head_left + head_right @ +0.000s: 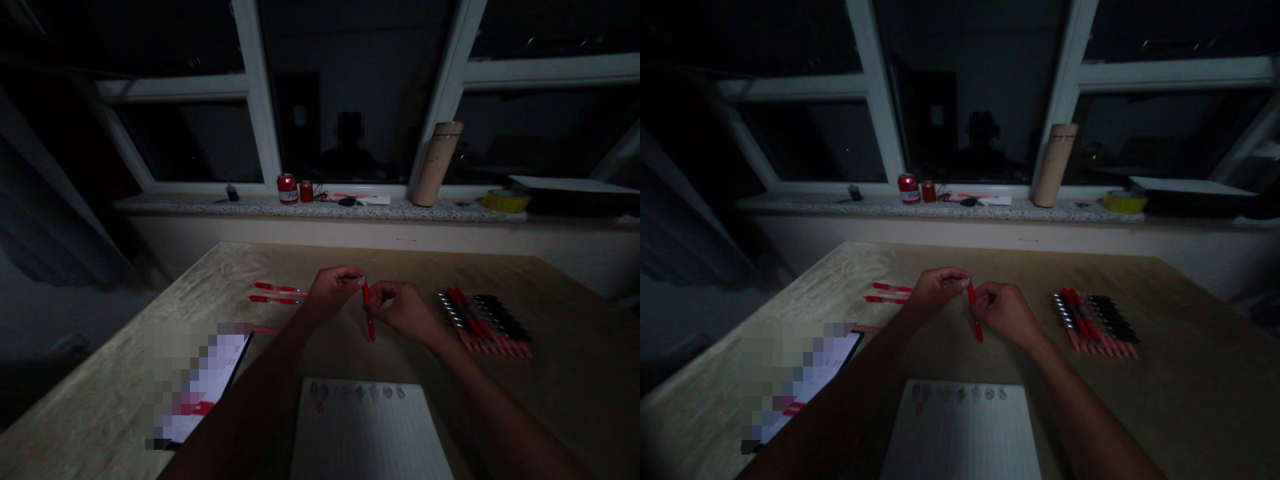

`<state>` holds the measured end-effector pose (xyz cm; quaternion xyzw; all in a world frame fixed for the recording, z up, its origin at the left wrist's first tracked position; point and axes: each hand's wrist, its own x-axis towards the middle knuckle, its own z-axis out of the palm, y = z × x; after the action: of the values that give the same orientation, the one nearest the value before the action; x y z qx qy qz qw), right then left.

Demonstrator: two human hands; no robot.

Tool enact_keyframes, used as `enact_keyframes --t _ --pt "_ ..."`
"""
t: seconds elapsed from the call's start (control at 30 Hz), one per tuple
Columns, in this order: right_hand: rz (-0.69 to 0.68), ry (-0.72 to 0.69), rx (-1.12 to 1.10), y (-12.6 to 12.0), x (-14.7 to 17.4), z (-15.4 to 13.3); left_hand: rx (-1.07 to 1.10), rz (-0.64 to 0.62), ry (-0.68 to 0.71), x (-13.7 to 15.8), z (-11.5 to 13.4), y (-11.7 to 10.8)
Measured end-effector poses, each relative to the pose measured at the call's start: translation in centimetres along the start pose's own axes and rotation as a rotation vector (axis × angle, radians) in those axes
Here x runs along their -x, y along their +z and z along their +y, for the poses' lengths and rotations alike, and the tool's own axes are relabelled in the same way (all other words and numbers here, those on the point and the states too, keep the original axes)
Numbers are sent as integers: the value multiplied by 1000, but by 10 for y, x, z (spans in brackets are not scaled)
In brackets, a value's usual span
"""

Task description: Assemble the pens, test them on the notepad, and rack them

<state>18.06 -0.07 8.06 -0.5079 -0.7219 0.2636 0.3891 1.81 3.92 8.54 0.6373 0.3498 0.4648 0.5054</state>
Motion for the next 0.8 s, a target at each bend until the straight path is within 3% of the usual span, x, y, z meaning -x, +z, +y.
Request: enact_keyframes --t 0.27,0.57,0.8 --pt "-92 23 -166 -2 0 -3 70 -109 -18 -1 -4 -5" --pt "-117 79 -651 3 -2 8 125 -164 3 0 -1 -9" --pt "-96 111 -664 1 -1 2 261 -151 -34 -1 -4 -8"
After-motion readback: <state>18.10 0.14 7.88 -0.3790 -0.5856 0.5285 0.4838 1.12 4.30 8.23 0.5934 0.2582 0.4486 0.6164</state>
